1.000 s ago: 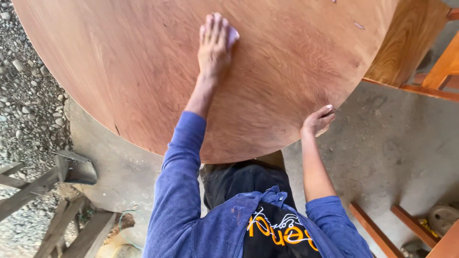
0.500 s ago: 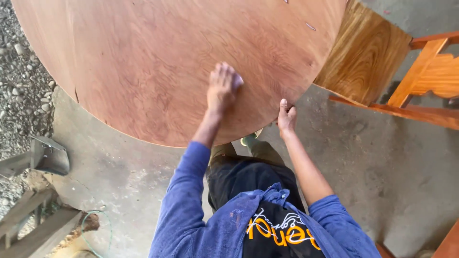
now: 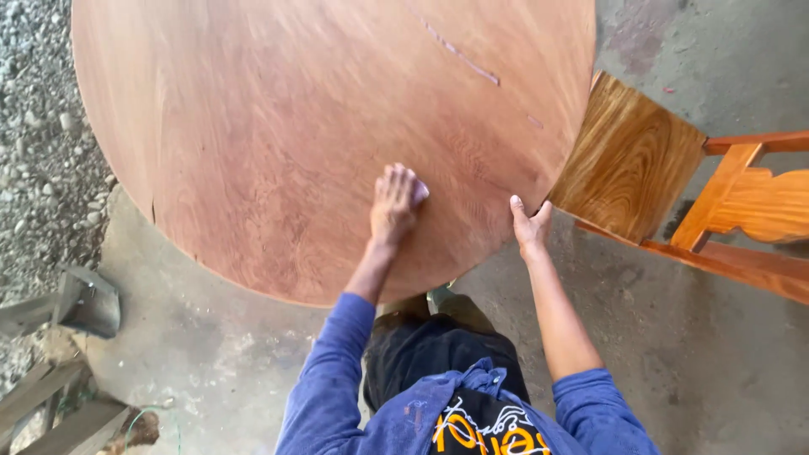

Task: Sanding a round wooden tabletop by hand using a piece of sandpaper.

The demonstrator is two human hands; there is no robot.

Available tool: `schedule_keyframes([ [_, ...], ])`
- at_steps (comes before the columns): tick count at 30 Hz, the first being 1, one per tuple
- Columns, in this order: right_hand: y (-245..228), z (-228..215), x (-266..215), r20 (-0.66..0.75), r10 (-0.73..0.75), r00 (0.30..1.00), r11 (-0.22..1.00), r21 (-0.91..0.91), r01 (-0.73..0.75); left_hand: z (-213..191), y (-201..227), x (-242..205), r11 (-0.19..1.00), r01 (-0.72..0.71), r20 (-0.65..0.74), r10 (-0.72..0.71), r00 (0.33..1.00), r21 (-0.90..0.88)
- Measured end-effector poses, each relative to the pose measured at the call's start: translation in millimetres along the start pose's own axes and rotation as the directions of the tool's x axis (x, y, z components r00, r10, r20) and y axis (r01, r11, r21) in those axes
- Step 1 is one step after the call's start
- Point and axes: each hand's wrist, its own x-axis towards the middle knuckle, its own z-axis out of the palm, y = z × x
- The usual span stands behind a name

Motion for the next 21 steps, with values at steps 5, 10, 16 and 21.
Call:
schedule_keyframes([
  [5, -14, 7, 49, -0.109, -0.045, 0.993, 0.948, -0.318, 0.008, 24, -66, 91, 0.99, 0.041, -0.026, -0.038, 0.999, 0.135],
  [10, -77, 24, 67, -0.282, 0.019, 0.959, 0.886, -0.439, -0.147, 23, -10, 63, 0.999, -0.025, 0.025, 0.025, 0.999, 0.029],
  [16, -66, 32, 67, -0.461, -0.066, 0.885, 0.85, -0.491, -0.193, 35, -88, 139, 0.937, -0.208, 0.067, 0.197, 0.978, 0.28],
  [21, -67, 30, 63, -0.487, -0.088, 0.869, 0.845, -0.498, -0.193, 25, -148, 263, 0.997, 0.016, -0.018, -0.015, 1.0, 0.072],
])
